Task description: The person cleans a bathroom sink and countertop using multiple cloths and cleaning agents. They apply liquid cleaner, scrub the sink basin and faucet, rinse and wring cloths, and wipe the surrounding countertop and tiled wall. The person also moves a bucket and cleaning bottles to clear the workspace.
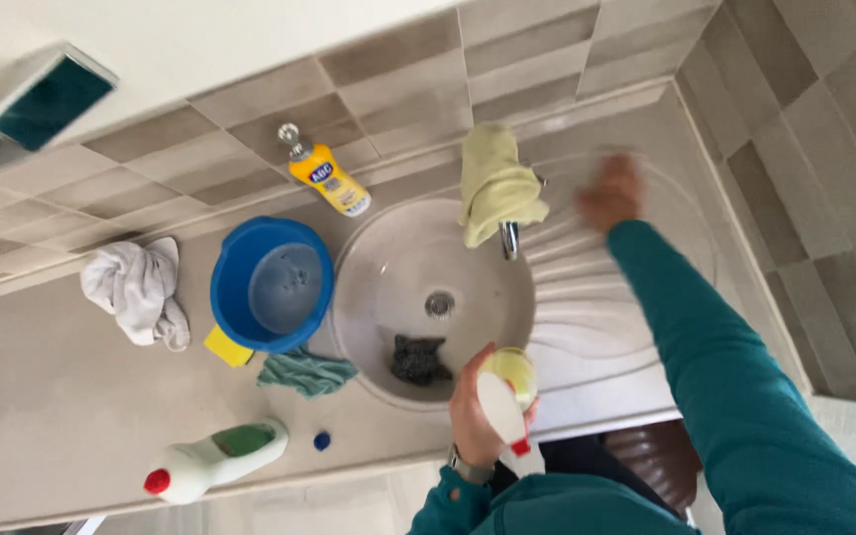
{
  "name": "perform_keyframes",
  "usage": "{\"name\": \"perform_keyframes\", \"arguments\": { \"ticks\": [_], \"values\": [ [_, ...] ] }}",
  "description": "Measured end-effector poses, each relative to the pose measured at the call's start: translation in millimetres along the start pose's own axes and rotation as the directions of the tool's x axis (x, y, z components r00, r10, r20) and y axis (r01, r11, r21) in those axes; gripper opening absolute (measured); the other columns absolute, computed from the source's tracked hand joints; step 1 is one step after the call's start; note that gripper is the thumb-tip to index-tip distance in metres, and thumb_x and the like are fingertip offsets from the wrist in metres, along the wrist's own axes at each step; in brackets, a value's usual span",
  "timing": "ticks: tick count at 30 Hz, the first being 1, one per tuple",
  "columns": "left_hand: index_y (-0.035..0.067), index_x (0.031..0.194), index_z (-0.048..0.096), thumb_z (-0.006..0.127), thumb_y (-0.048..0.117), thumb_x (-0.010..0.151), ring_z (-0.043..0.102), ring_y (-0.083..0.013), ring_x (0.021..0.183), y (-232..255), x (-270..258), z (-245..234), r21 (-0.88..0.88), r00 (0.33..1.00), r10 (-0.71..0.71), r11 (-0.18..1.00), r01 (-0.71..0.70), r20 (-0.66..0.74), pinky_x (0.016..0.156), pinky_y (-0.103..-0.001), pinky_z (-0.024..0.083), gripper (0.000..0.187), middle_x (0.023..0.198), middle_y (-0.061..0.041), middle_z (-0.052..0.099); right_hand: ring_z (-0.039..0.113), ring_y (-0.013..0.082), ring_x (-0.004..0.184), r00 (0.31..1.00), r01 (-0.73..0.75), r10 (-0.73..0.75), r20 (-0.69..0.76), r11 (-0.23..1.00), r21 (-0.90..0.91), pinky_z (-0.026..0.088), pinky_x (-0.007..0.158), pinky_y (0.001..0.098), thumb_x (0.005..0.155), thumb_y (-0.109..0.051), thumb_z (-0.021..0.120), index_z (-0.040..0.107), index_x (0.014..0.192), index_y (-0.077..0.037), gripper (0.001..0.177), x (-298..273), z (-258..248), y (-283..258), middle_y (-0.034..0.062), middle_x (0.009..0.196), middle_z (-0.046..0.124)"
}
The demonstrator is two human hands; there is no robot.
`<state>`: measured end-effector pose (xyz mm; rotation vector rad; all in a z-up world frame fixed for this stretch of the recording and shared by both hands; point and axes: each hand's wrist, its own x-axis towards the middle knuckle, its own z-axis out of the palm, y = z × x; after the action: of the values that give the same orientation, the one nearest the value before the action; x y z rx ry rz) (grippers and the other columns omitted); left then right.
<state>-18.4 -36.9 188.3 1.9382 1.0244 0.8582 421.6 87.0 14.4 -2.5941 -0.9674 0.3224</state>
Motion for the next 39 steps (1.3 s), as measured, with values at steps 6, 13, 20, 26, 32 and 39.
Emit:
{"name": "perform_keyframes", "arguments": {
  "ticks": [6, 13, 20, 26, 32, 39],
  "values": [
    [0.012, 0.140, 0.054, 0.096, 0.037, 0.056, 0.071, -0.0271, 0.114, -7, 5, -4, 0.025, 0.995, 0.087, 0.996, -0.089, 0.054, 0.094, -0.037, 0.058, 0.097, 0.138, -0.007, 0.067, 0.019, 0.0423, 0.157, 0.515, 0.846, -0.856, 0.057, 0.496, -0.193, 0.014, 0.130, 0.0487, 0.100, -0.046, 0.050, 0.026, 0.162, 0.002, 0.082, -95, 111, -6, 0.0230, 0.169, 0.025],
    [0.011, 0.140, 0.064, 0.098, 0.030, 0.049, 0.076, -0.0318, 0.101, -55, -5, -40, -0.140, 0.995, 0.027, 0.989, -0.040, -0.094, 0.089, -0.040, 0.059, 0.099, 0.112, -0.017, 0.076, 0.009, 0.0333, 0.158, 0.765, 0.604, -0.623, 0.163, 0.782, 0.152, 0.004, 0.131, 0.0470, 0.097, -0.070, 0.035, 0.020, 0.162, -0.015, 0.087, -116, 29, 143, 0.0098, 0.170, 0.017],
    [0.007, 0.136, 0.060, 0.103, 0.023, 0.049, 0.067, -0.0336, 0.119, -94, -35, -128, 0.041, 0.988, -0.106, 0.993, 0.112, -0.113, 0.101, -0.048, 0.055, 0.099, 0.127, -0.016, 0.070, 0.013, 0.0445, 0.156, 0.951, 0.296, -0.309, -0.025, 0.928, -0.227, 0.014, 0.128, 0.0522, 0.091, -0.066, 0.051, 0.020, 0.164, 0.001, 0.104, -182, 36, 72, 0.0284, 0.168, 0.015],
    [0.009, 0.136, 0.059, 0.099, 0.033, 0.054, 0.072, -0.0306, 0.101, -109, -66, -209, 0.072, 0.942, -0.246, 0.961, 0.269, -0.228, 0.093, -0.045, 0.058, 0.094, 0.108, -0.012, 0.073, 0.022, 0.0545, 0.153, 0.742, 0.664, -0.668, 0.050, 0.723, -0.192, 0.017, 0.127, 0.0588, 0.092, -0.048, 0.062, 0.038, 0.159, 0.019, 0.098, -255, 48, 25, 0.0408, 0.163, 0.031],
    [0.011, 0.134, 0.058, 0.096, 0.036, 0.064, 0.070, -0.0214, 0.108, -142, -69, -229, 0.005, 0.940, -0.231, 0.971, 0.240, -0.251, 0.094, -0.036, 0.061, 0.083, 0.121, -0.006, 0.070, 0.005, 0.0516, 0.154, 0.808, 0.585, -0.573, 0.137, 0.807, -0.076, 0.011, 0.124, 0.0655, 0.105, -0.058, 0.038, 0.021, 0.162, 0.020, 0.098, -281, 8, -13, 0.0386, 0.166, 0.011],
    [0.010, 0.138, 0.054, 0.101, 0.042, 0.047, 0.070, -0.0221, 0.116, -285, -86, -176, -0.251, 0.816, -0.516, 0.852, 0.459, -0.260, 0.103, -0.040, 0.059, 0.107, 0.128, -0.009, 0.071, -0.003, 0.0189, 0.168, 0.898, 0.417, -0.407, -0.166, 0.671, 0.613, -0.003, 0.138, 0.0422, 0.097, -0.026, 0.068, -0.017, 0.166, -0.020, 0.110, -264, 182, 74, 0.0036, 0.178, -0.009]
  ]
}}
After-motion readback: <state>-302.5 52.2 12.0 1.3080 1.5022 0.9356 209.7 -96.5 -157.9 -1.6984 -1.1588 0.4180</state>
